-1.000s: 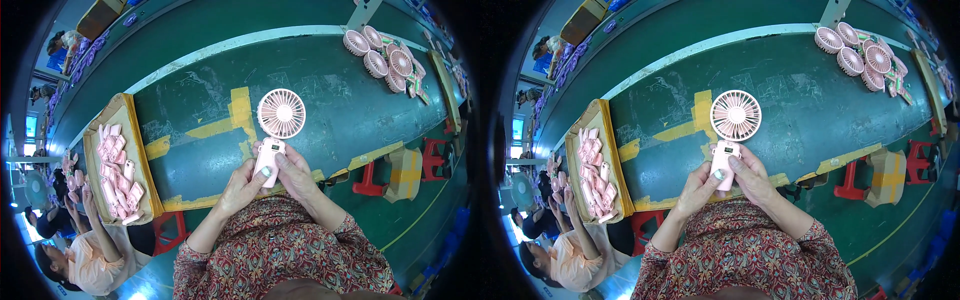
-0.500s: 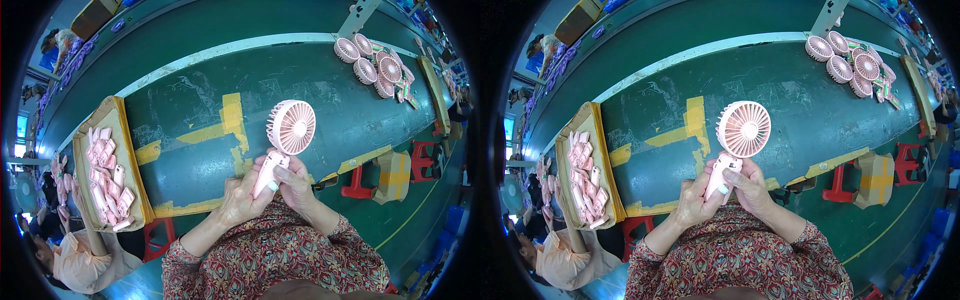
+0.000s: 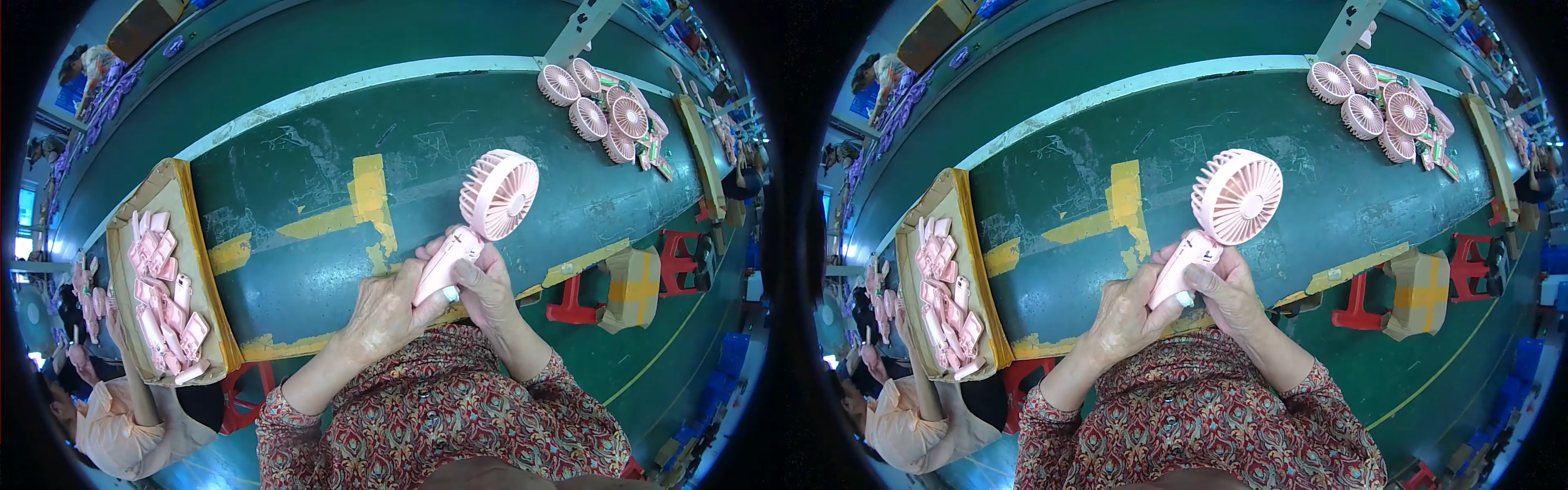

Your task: The person assembles a pink fan by hand, fitting a battery-containing handle to the fan head and pressing a pink plastic cover onto the back. After testing the fan's operation, they place the completed fan onto a pile on the workbench and repeat the process.

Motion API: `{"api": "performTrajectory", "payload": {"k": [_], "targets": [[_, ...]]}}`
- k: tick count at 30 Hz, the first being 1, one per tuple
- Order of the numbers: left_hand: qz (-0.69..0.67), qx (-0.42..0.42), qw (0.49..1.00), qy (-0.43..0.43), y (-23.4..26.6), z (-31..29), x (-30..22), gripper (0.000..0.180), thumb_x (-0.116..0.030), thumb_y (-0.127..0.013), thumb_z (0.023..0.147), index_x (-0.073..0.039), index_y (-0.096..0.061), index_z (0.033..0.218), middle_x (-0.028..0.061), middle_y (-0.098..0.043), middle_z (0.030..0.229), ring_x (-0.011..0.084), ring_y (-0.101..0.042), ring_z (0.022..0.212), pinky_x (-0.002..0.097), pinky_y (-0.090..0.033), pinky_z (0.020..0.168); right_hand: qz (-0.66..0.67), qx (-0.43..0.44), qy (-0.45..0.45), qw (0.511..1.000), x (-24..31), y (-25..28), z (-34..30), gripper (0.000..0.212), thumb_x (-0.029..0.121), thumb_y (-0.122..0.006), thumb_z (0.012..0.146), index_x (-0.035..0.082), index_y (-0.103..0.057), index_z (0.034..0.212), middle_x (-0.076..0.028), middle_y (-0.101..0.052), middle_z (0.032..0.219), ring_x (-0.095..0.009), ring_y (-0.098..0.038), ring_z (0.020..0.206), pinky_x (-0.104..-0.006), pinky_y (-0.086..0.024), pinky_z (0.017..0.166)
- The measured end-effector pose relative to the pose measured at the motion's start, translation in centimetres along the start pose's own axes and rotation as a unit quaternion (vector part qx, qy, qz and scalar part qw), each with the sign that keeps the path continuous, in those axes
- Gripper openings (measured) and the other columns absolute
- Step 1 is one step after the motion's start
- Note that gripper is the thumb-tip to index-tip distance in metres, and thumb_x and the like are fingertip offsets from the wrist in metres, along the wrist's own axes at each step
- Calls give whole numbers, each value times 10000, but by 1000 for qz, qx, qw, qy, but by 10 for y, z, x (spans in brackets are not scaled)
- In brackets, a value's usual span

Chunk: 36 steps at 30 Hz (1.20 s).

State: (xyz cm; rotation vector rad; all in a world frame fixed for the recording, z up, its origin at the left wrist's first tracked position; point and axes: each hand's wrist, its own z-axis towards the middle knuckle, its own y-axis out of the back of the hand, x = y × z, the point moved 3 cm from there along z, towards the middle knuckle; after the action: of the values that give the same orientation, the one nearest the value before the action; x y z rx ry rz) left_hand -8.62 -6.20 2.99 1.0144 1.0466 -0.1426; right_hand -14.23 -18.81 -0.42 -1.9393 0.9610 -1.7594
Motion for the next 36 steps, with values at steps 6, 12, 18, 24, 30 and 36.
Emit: {"api": "performTrajectory", "payload": {"k": [6, 12, 18, 24, 30, 36], "targets": [[-6, -68, 994, -88, -5, -2, 1, 277, -186, -650, 748, 7, -457, 795, 146, -556, 531, 332, -589, 460, 419, -483, 445, 63, -33, 10, 997, 3, -4, -1, 533, 221, -740, 761, 25, -443, 1158, -130, -571, 1042, -262, -582, 1018, -401, -462, 945], [5, -101, 987, -127, -6, 2, 0, 255, -186, -637, 746, -3, -463, 782, 139, -555, 525, 313, -583, 440, 402, -470, 416, 95, -35, -7, 995, 3, -2, 1, 540, 226, -738, 762, 31, -442, 1170, -124, -567, 1036, -257, -587, 998, -400, -464, 942], [5, -14, 998, -54, -1, 10, -2, 260, -222, -605, 774, -3, -465, 768, 145, -550, 510, 306, -579, 426, 410, -460, 409, 77, -64, 4, 995, 12, -3, 3, 502, 239, -717, 784, 27, -449, 1153, -106, -565, 1016, -248, -595, 983, -387, -466, 935], [9, -50, 993, -107, -7, 8, -3, 251, -206, -605, 781, 3, -466, 771, 151, -549, 501, 304, -569, 408, 405, -458, 401, 90, -30, 1, 995, 5, 4, 6, 473, 253, -682, 815, 11, -449, 1148, -99, -559, 991, -236, -604, 930, -377, -479, 902], [-14, -54, 997, -54, -13, 12, 1, 262, -223, -600, 810, 8, -479, 837, 160, -577, 553, 334, -592, 464, 420, -479, 450, 72, -37, 25, 996, 7, 4, 10, 550, 300, -678, 823, 12, -424, 1217, -120, -562, 1072, -239, -574, 1012, -387, -456, 930], [-147, -4, 988, 48, -21, 19, 30, 301, -278, -544, 893, 1, -509, 1000, 179, -613, 692, 340, -631, 621, 429, -496, 574, -22, -3, 19, 1000, 4, 9, 18, 470, 203, -610, 874, 13, -408, 1254, -162, -545, 1213, -240, -541, 1123, -378, -440, 958]]}}
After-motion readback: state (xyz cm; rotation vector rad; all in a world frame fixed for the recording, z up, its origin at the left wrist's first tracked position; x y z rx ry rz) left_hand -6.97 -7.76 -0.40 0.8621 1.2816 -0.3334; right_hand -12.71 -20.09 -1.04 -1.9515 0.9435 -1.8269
